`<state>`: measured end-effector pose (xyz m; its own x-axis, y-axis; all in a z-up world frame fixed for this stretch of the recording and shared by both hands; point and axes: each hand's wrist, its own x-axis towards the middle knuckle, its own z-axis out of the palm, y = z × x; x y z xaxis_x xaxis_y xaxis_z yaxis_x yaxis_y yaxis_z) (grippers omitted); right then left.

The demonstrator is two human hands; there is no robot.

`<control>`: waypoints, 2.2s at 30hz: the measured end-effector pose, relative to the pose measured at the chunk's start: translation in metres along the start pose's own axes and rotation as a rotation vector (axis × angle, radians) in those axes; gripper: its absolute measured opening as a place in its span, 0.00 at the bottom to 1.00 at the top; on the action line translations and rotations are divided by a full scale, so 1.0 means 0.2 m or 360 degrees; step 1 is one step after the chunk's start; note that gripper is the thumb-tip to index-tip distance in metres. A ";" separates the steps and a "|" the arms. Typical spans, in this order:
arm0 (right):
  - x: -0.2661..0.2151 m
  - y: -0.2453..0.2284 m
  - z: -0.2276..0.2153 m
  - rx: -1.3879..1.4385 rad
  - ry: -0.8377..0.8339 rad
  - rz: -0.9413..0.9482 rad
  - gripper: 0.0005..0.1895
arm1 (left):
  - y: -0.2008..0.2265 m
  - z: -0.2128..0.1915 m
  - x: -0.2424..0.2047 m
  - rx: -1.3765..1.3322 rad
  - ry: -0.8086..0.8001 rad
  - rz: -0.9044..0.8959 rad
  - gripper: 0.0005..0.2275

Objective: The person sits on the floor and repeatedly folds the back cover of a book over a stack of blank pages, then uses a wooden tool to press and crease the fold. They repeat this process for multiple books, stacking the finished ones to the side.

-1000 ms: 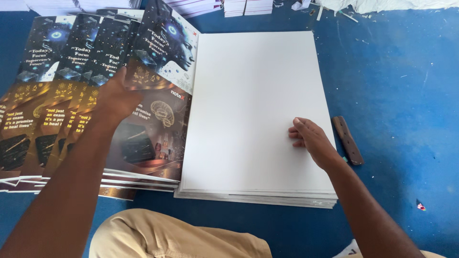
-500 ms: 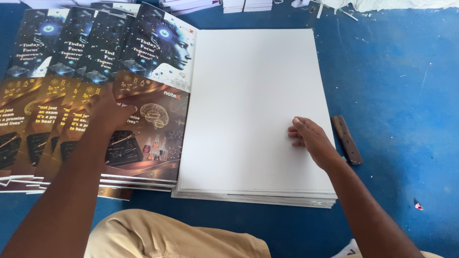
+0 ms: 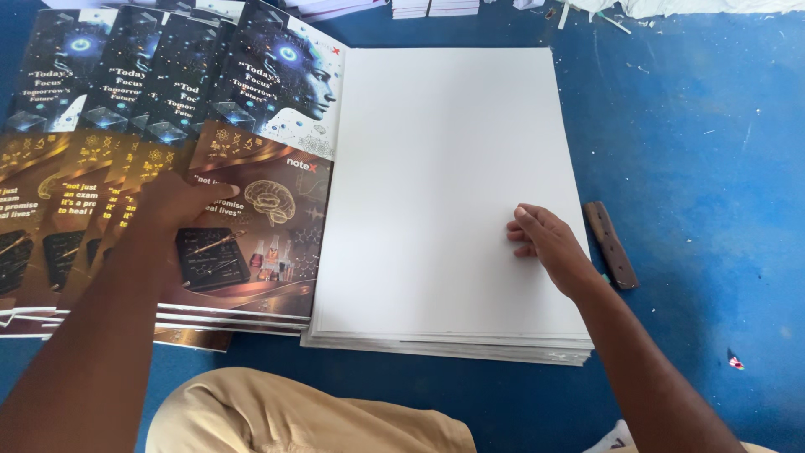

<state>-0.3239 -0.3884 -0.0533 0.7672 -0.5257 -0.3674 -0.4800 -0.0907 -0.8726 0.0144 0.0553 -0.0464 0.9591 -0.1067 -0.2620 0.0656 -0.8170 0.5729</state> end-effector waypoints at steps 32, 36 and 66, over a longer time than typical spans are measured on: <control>0.02 0.01 0.00 -0.0077 -0.0001 -0.0005 0.33 | 0.08 -0.05 -0.04 -0.0752 -0.0166 -0.0139 0.20; 0.02 0.01 0.00 -0.0066 0.0006 0.0013 0.32 | 0.06 -0.04 0.04 -0.0373 -0.0025 0.0038 0.26; 0.01 0.01 0.00 -0.0184 0.0011 0.0013 0.36 | -0.43 -0.64 0.37 0.0044 0.0383 0.0447 0.17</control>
<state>-0.3234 -0.3901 -0.0547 0.7602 -0.5328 -0.3718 -0.5324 -0.1828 -0.8265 0.1145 0.1905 -0.0157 0.9761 -0.1955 0.0947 -0.2139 -0.7899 0.5747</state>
